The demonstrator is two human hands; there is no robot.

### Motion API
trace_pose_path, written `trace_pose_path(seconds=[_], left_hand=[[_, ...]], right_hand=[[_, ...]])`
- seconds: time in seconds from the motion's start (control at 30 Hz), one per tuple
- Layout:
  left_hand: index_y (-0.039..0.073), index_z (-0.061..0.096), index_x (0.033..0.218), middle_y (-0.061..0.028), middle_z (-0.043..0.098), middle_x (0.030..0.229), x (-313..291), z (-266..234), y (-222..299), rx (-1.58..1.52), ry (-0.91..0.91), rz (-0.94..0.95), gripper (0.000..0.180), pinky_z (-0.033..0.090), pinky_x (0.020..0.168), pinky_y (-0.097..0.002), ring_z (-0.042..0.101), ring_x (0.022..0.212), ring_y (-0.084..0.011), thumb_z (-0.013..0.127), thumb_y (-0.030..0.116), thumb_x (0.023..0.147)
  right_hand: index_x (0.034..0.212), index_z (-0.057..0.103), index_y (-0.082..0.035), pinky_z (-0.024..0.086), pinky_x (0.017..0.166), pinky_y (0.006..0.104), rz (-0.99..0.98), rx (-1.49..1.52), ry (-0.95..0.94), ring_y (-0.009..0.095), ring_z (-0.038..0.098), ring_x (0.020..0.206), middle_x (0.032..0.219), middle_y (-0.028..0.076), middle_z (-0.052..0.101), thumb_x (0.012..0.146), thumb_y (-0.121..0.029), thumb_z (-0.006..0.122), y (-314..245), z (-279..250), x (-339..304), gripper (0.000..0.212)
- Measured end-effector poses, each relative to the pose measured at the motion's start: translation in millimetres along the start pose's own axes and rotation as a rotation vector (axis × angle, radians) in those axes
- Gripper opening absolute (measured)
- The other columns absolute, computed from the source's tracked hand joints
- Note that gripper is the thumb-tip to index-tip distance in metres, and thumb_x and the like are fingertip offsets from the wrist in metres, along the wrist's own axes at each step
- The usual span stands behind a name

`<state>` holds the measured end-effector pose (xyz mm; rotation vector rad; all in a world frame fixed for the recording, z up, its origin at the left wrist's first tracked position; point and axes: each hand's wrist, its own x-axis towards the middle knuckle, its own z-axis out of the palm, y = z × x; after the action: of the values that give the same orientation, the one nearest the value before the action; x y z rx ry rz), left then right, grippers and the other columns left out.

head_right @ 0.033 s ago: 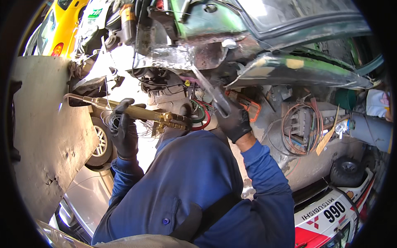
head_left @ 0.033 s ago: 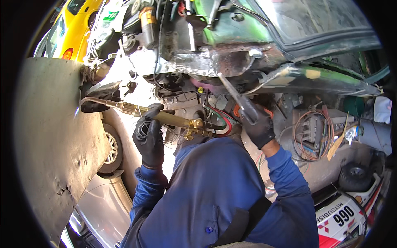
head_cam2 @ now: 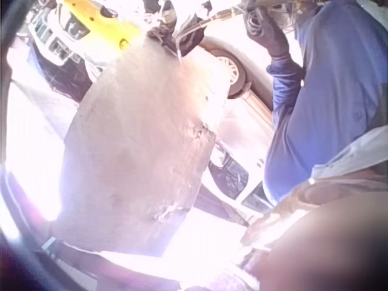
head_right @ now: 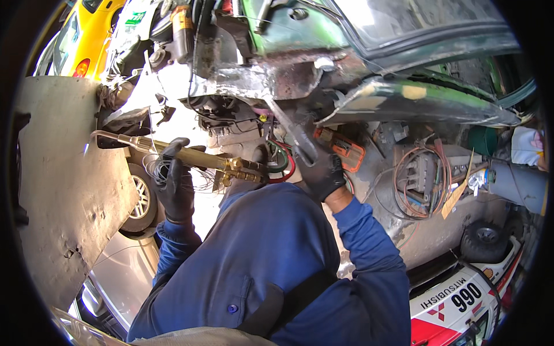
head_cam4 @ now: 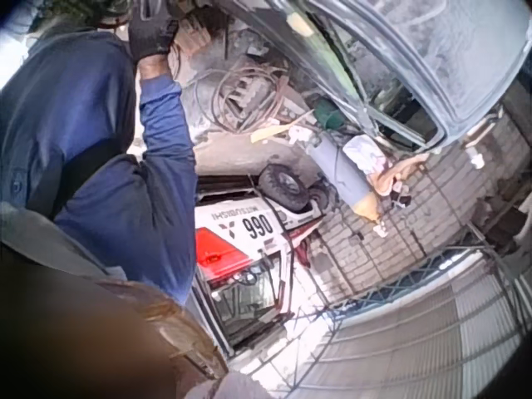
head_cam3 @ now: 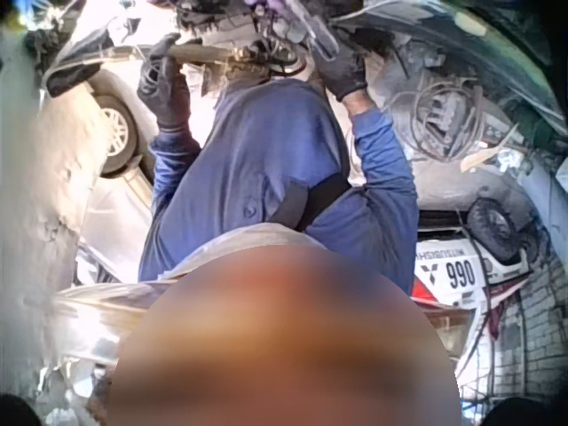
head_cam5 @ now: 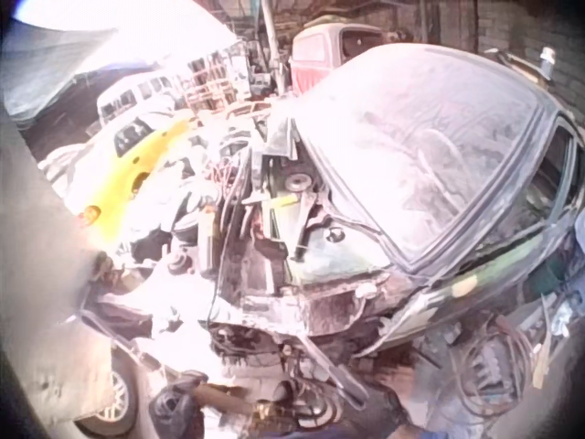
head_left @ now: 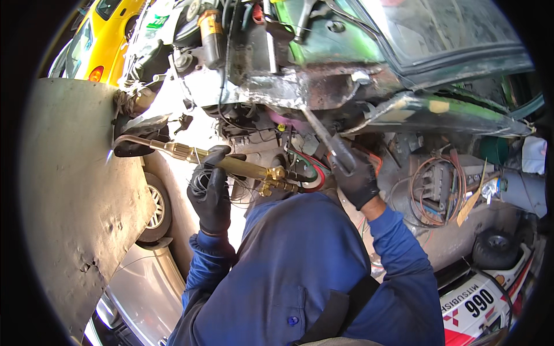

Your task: The person uses a welding torch and filler wire to weld a section of a car's front body panel, then uses a hammer to tap the weld area, and finally pours water from a plastic bottle onto the hot metal to cool it.

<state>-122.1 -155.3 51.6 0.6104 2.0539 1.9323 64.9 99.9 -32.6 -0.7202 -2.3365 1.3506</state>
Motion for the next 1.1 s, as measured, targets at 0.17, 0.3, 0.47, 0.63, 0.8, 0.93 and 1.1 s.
trace_pose_path(seconds=[0.17,0.3,0.47,0.63,0.8,0.93,1.1], left_hand=[[-0.005,0.063,0.133,-0.0225,0.065,0.137,42,-33,-12,0.027,-0.125,0.078,0.031,0.056,0.101,-0.0435,0.071,0.114,-0.0353,0.057,0.013,0.109],[-0.004,0.067,0.13,-0.0206,0.068,0.134,66,-52,-12,-0.04,-0.171,0.013,0.029,0.051,0.108,-0.0428,0.066,0.124,-0.0302,0.059,0.012,0.107],[-0.003,0.069,0.127,-0.0197,0.071,0.131,94,-73,-9,-0.182,-0.225,-0.113,0.028,0.05,0.108,-0.0412,0.065,0.124,-0.0268,0.06,0.01,0.104],[-0.004,0.068,0.127,-0.02,0.071,0.132,120,-92,-16,-0.111,-0.326,-0.115,0.028,0.049,0.109,-0.0412,0.066,0.124,-0.0278,0.056,0.007,0.104],[-0.003,0.067,0.127,-0.0203,0.07,0.132,137,-88,-20,-0.158,-0.387,-0.022,0.027,0.047,0.113,-0.0427,0.065,0.128,-0.0286,0.052,0.005,0.106],[-0.006,0.067,0.129,-0.0215,0.07,0.132,139,-77,-16,-0.189,-0.387,0.018,0.028,0.052,0.107,-0.0406,0.068,0.121,-0.0278,0.054,0.002,0.106],[-0.003,0.066,0.128,-0.0202,0.068,0.134,126,-62,-4,-0.205,-0.436,-0.013,0.024,0.048,0.114,-0.0427,0.064,0.128,-0.0277,0.054,0.004,0.109]], right_hand=[[0.151,0.052,0.006,0.047,0.114,0.0386,-0.045,0.174,0.001,0.03,0.062,0.136,0.147,0.025,0.063,0.1,-0.01,0.067,-27,77,58,0.056],[0.157,0.041,0.005,0.045,0.116,0.0412,-0.045,0.261,0.138,0.039,0.062,0.134,0.145,0.031,0.06,0.097,-0.016,0.066,-62,132,144,0.068],[0.166,0.031,-0.006,0.033,0.124,0.054,-0.235,-0.158,0.294,0.051,0.038,0.149,0.167,0.033,0.028,0.094,-0.03,0.074,-67,177,202,0.088],[0.167,0.032,-0.007,0.031,0.123,0.0567,-0.15,-0.194,0.204,0.049,0.037,0.151,0.169,0.03,0.028,0.099,-0.035,0.069,-47,200,200,0.082],[0.163,0.039,-0.005,0.035,0.124,0.0483,-0.156,-0.127,0.229,0.047,0.041,0.149,0.163,0.03,0.039,0.099,-0.034,0.07,-39,196,198,0.077],[0.162,0.038,-0.001,0.032,0.126,0.0464,-0.14,-0.096,0.189,0.043,0.037,0.153,0.164,0.029,0.038,0.097,-0.025,0.073,-43,186,182,0.077],[0.158,0.046,0.0,0.045,0.118,0.0426,-0.06,0.314,0.076,0.031,0.058,0.139,0.145,0.026,0.061,0.103,-0.017,0.066,-56,144,136,0.061]])
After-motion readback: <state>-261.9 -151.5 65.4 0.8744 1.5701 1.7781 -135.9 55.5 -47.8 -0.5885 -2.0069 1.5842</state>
